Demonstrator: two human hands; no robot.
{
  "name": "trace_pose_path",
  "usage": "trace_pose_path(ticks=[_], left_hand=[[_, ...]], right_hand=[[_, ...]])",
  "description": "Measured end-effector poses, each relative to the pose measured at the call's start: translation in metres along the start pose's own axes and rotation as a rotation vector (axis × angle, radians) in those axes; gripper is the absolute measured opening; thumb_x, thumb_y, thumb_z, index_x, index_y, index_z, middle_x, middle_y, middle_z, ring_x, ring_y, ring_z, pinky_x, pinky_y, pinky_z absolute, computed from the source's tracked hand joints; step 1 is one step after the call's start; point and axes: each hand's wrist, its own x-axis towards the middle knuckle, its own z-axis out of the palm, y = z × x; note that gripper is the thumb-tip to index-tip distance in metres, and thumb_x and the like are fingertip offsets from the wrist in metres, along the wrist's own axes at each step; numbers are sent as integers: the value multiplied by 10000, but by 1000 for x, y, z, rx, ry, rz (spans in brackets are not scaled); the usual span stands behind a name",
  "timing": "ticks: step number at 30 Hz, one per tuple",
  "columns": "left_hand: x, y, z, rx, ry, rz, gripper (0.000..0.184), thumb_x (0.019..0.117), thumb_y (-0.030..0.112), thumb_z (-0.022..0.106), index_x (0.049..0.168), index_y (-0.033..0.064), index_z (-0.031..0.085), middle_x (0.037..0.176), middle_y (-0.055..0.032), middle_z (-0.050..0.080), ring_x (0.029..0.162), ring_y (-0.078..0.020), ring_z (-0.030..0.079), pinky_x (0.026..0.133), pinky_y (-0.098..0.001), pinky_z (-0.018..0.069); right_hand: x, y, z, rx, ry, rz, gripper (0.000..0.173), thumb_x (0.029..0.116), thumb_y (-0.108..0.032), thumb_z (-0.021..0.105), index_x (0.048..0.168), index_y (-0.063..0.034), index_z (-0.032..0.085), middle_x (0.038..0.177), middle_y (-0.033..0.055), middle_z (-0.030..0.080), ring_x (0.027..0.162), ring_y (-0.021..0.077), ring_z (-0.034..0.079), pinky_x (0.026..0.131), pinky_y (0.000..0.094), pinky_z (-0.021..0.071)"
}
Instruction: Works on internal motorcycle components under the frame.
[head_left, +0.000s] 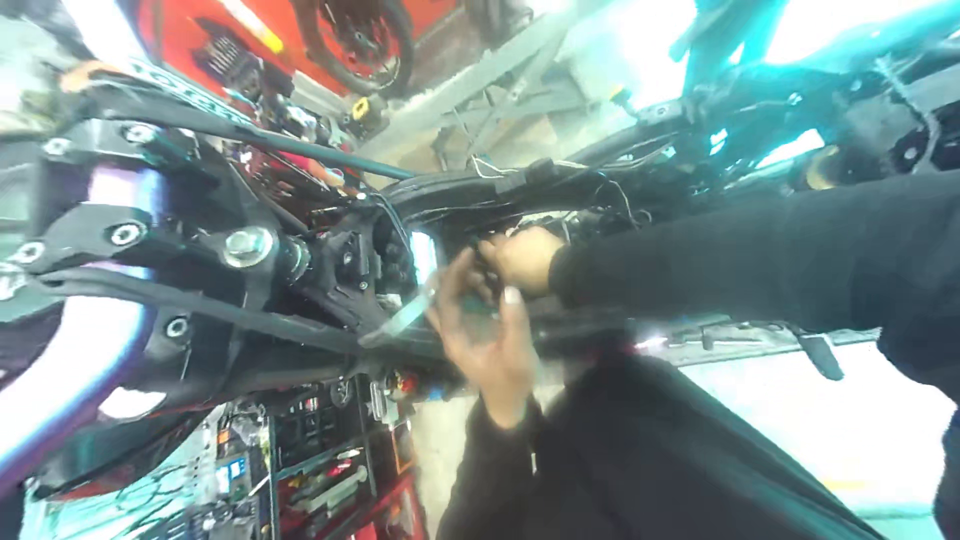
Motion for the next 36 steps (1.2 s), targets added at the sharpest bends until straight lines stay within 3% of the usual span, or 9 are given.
trace_pose_path(ticks=[2, 7, 10, 13, 17, 23, 25, 30, 36], left_hand=[[3, 2, 1, -27, 39, -65, 512, 917, 74, 638, 1379, -86, 487, 1223, -119, 565, 1001, -136, 586, 899, -275, 531], [20, 3, 5, -51, 52, -237, 522, 1031, 206, 525, 1468, -61, 422, 1253, -135, 595, 1053, -159, 626, 918, -327, 556], [23, 5, 5, -157, -32, -382, 443, 1114, 269, 369, 1395, -24, 545, 1221, -110, 677, 1086, -149, 664, 970, -359, 562], [24, 10, 8, -212, 55, -427, 449, 1131, 227, 311, 1157, -29, 680, 1026, -84, 734, 941, -132, 705, 867, -329, 600], [21, 4, 1, -191, 20, -251, 444, 1131, 245, 328, 1125, 0, 698, 1171, -71, 721, 1144, -153, 662, 1017, -338, 546], [15, -1, -3, -157, -73, -93, 506, 1126, 310, 348, 1242, -71, 661, 1401, -211, 611, 1404, -343, 495, 1201, -474, 395], [16, -2, -3, -187, -144, -118, 523, 1117, 334, 363, 1264, -67, 664, 1486, -220, 546, 1477, -364, 400, 1249, -488, 314], [13, 1, -10, -295, -186, -192, 451, 1105, 315, 429, 1279, -27, 666, 1565, -193, 453, 1448, -284, 444, 1197, -429, 401], [9, 36, -34, -26, -15, -33, 480, 1122, 357, 360, 842, 125, 674, 1256, -122, 718, 1219, -291, 658, 1065, -455, 525]], right_hand=[[-31, -10, -54, 274, -7, 51, 351, 1014, -175, 591, 1352, -84, 553, 1144, 205, 676, 1001, 431, 689, 780, 629, 552], [-74, -4, -90, 794, 441, -150, 131, 998, -181, 664, 1076, -105, 739, 944, 37, 719, 833, 137, 689, 777, 373, 600], [-93, -17, -75, 740, 612, -376, 114, 909, -131, 701, 972, -77, 780, 1013, 69, 722, 941, 147, 691, 846, 357, 591], [-98, -30, -57, 724, 712, -445, 144, 911, -67, 653, 983, -48, 776, 1054, 123, 731, 1020, 192, 698, 923, 354, 580], [-104, -19, -62, 858, 771, -415, 166, 935, -70, 658, 1052, -44, 773, 1062, 90, 739, 994, 127, 702, 896, 294, 599], [-100, -10, -82, 962, 334, -242, 444, 959, -213, 696, 1330, -29, 536, 1171, 63, 702, 1044, 94, 699, 933, 308, 601], [-95, -14, -84, 958, 276, -265, 376, 977, -241, 685, 1277, -39, 582, 1103, 35, 709, 999, 56, 684, 913, 277, 579], [-80, -2, -97, 924, 196, -307, 257, 954, -84, 663, 1201, -66, 596, 947, 41, 698, 799, 91, 681, 734, 313, 598], [-35, 39, -107, 552, 29, -139, 420, 996, -146, 635, 1401, -93, 536, 1108, 165, 696, 953, 306, 705, 846, 557, 579]])
